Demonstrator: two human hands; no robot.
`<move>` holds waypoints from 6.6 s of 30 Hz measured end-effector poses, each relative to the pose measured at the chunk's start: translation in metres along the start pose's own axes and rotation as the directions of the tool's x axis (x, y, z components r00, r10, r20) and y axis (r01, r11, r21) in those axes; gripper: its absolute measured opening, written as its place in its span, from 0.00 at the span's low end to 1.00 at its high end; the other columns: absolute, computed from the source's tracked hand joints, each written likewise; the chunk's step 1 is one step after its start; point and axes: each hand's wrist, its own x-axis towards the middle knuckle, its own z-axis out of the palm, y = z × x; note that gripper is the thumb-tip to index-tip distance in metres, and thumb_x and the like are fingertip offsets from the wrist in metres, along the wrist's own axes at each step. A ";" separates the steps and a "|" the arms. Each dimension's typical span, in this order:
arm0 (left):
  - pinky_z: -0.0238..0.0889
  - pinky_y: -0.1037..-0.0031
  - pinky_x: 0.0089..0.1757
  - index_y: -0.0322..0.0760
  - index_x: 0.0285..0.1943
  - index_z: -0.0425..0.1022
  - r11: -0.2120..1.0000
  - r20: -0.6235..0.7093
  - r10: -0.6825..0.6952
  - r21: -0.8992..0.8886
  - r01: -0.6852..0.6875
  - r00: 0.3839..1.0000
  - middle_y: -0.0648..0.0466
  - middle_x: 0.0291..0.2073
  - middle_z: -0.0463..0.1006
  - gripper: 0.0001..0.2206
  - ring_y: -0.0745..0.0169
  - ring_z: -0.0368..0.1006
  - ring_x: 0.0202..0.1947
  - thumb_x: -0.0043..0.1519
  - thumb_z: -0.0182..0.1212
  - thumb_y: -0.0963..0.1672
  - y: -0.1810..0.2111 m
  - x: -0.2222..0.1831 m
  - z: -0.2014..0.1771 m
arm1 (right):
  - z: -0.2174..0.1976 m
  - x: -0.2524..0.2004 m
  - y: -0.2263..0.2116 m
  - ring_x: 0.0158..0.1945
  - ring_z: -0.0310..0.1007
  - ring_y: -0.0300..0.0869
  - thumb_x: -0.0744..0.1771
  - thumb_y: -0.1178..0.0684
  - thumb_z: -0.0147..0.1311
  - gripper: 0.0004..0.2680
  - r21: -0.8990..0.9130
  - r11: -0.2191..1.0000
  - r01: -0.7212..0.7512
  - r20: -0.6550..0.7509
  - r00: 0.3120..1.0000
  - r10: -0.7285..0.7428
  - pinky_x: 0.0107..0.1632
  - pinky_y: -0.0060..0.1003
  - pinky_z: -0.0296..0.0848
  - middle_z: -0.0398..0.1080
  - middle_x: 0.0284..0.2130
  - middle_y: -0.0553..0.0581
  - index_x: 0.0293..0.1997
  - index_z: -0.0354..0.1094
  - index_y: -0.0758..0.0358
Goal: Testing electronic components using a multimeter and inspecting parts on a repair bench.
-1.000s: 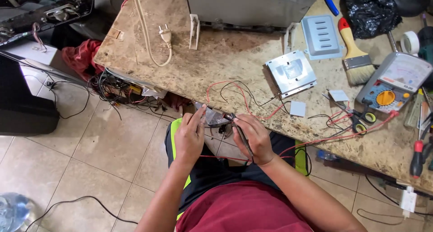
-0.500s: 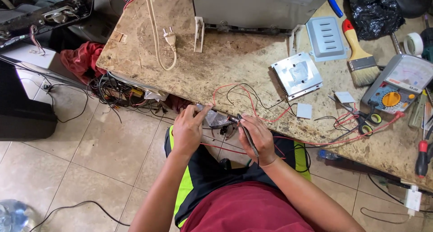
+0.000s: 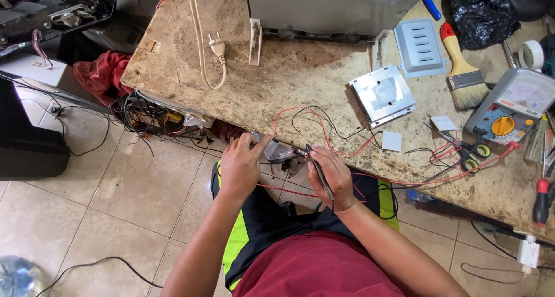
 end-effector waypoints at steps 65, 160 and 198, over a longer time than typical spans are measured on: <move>0.70 0.62 0.33 0.65 0.59 0.79 0.998 0.054 -0.057 -0.012 0.058 0.997 0.59 0.35 0.65 0.20 0.52 0.72 0.35 0.60 0.53 0.44 0.004 0.001 -0.001 | 0.004 0.002 -0.002 0.50 0.77 0.59 0.68 0.58 0.57 0.08 -0.102 0.993 -0.056 0.001 0.998 0.056 0.49 0.47 0.76 0.76 0.48 0.64 0.49 0.73 0.69; 0.72 0.69 0.26 0.40 0.42 0.85 0.504 0.300 -0.132 -0.800 0.325 0.945 0.48 0.20 0.82 0.06 0.53 0.80 0.22 0.57 0.69 0.42 0.294 0.053 0.024 | -0.222 -0.082 0.070 0.49 0.79 0.61 0.68 0.56 0.59 0.06 -0.270 0.919 -0.288 -0.252 0.942 0.222 0.54 0.55 0.76 0.79 0.41 0.65 0.45 0.77 0.69; 0.63 0.79 0.18 0.32 0.38 0.81 0.331 0.450 -0.271 -0.787 0.521 0.851 0.46 0.16 0.80 0.05 0.65 0.77 0.15 0.58 0.68 0.41 0.300 0.059 0.045 | -0.224 -0.087 0.079 0.50 0.80 0.59 0.68 0.55 0.60 0.07 -0.289 0.920 -0.266 -0.228 0.952 0.204 0.54 0.53 0.75 0.79 0.42 0.63 0.46 0.77 0.68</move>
